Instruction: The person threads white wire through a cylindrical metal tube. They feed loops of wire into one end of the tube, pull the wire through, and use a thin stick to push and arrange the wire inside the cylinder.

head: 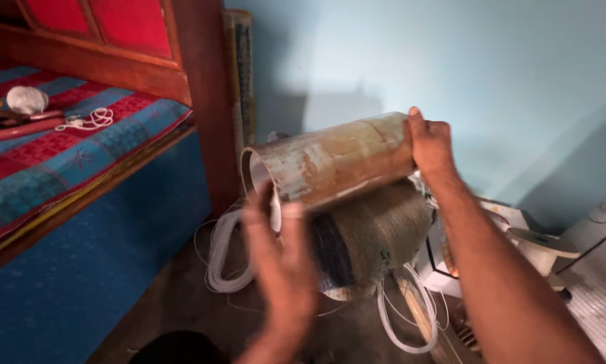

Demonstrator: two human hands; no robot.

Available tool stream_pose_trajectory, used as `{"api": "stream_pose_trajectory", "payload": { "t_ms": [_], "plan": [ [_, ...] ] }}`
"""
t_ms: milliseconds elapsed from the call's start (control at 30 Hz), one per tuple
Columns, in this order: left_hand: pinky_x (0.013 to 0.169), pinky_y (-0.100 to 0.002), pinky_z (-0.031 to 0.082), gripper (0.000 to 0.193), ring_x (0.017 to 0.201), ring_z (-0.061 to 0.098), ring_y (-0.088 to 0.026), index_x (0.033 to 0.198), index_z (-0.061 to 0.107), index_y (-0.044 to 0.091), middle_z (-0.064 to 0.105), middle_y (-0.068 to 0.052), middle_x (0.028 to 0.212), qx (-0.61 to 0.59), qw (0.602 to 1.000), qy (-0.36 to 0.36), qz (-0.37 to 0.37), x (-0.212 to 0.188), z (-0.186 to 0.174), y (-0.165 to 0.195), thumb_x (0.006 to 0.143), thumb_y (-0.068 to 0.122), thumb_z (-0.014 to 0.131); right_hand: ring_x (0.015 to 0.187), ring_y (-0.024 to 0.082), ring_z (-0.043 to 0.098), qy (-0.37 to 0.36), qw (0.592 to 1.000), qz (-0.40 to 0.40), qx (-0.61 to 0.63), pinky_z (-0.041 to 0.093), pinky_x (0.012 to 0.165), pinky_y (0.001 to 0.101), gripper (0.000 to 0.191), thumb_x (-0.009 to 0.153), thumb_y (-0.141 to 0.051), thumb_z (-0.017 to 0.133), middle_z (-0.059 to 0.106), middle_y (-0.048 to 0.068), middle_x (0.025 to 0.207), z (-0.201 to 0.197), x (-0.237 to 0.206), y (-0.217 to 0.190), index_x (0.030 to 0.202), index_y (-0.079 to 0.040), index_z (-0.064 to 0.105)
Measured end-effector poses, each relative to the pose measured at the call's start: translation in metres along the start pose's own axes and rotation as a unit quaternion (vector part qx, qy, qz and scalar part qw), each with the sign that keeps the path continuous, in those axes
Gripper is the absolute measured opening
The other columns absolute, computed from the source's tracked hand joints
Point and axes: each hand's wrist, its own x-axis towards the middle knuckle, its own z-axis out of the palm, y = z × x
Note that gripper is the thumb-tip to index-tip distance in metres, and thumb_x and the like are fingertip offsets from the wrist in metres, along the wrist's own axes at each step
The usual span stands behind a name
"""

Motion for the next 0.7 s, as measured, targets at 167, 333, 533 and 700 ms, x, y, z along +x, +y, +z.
{"api": "stream_pose_trajectory", "payload": {
  "t_ms": [167, 333, 533, 700],
  "plan": [
    [0.095, -0.037, 0.050, 0.039, 0.104, 0.061, -0.025, 0.129, 0.054, -0.003, 0.062, -0.019, 0.119, 0.119, 0.991, 0.054, -0.028, 0.019, 0.009, -0.003, 0.105, 0.026, 0.064, 0.056, 0.011, 0.033, 0.104, 0.993, 0.057, 0.015, 0.028, 0.048, 0.0401, 0.059, 0.108, -0.036, 0.066, 0.043, -0.005, 0.060, -0.028, -0.070, -0.036, 0.062, -0.003, 0.051],
    [0.079, -0.037, 0.053, 0.040, 0.083, 0.062, -0.023, 0.104, 0.063, -0.004, 0.068, -0.015, 0.092, 0.148, 0.989, 0.006, -0.007, 0.082, 0.002, -0.047, 0.097, 0.034, 0.074, 0.062, 0.011, 0.038, 0.176, 0.970, 0.123, 0.110, 0.032, 0.053, 0.0350, 0.050, 0.106, -0.032, 0.074, 0.049, -0.003, 0.069, -0.049, -0.156, -0.106, 0.070, -0.004, 0.053],
    [0.074, -0.038, 0.058, 0.053, 0.081, 0.070, -0.022, 0.102, 0.070, -0.005, 0.074, -0.014, 0.091, 0.084, 0.965, -0.194, -0.154, 0.158, 0.057, -0.105, 0.083, 0.044, 0.079, 0.070, 0.019, 0.065, 0.151, 0.888, 0.232, 0.369, 0.056, 0.060, 0.0368, 0.037, 0.092, -0.034, 0.074, 0.068, 0.008, 0.088, -0.026, -0.206, -0.192, 0.100, 0.001, 0.066],
    [0.079, -0.039, 0.061, 0.071, 0.090, 0.075, -0.026, 0.120, 0.070, -0.004, 0.076, -0.017, 0.105, 0.021, 0.899, -0.349, -0.265, 0.172, 0.108, -0.138, 0.074, 0.048, 0.084, 0.083, 0.025, 0.076, 0.028, 0.873, 0.213, 0.438, 0.065, 0.074, 0.0403, 0.035, 0.092, -0.022, 0.071, 0.075, 0.016, 0.097, -0.029, -0.252, -0.233, 0.110, 0.008, 0.067]
  ]
}}
